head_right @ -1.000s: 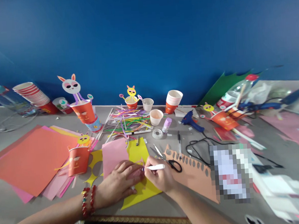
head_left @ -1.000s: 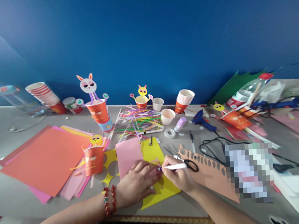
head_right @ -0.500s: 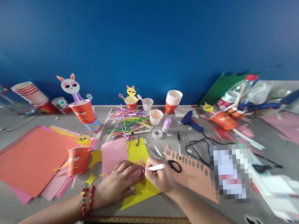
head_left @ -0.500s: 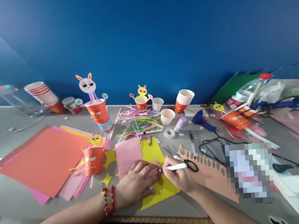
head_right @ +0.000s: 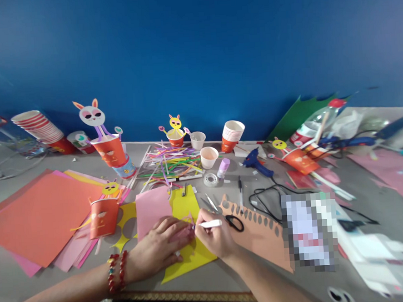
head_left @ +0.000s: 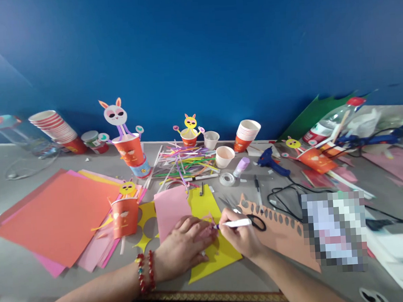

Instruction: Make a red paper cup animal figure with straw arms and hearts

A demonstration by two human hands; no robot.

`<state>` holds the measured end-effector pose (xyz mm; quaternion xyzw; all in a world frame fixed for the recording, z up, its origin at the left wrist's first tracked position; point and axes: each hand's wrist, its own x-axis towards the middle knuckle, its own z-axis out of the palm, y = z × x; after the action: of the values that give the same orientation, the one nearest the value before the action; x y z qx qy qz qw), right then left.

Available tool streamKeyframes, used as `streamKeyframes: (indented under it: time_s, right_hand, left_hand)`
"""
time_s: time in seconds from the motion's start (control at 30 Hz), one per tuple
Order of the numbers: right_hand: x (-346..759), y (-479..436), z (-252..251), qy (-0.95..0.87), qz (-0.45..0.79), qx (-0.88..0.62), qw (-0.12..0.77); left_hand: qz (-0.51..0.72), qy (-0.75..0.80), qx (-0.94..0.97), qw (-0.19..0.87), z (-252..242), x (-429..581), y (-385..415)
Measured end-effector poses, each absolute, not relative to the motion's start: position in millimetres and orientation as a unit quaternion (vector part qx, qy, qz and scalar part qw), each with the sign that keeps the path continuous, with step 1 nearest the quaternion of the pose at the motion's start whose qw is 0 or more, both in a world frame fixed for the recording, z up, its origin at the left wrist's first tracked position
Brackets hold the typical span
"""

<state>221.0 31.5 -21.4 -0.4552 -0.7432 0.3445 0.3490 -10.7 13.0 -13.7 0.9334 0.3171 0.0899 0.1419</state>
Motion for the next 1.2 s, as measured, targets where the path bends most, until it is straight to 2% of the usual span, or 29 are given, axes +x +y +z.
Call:
streamKeyframes:
  time_s: [0.4, 0.77, 1.2]
  right_hand:
    - [221.1, 30.9, -21.6, -0.73, 0.352, -0.445, 0.381]
    - [220.5, 28.3, -18.1, -0.766, 0.317, -0.443, 0.342]
    - [218.2, 29.6, -17.4, -0.774, 0.307, -0.44, 0.336]
  left_hand:
    - [0.091, 0.314, 0.934, 0.147, -13.7, -11.0, 13.0]
    - [0.093, 0.314, 0.933, 0.15, -12.6, -10.0, 13.9]
    - [0.082, 0.319, 0.931, 0.155, -10.8, -9.3, 13.5]
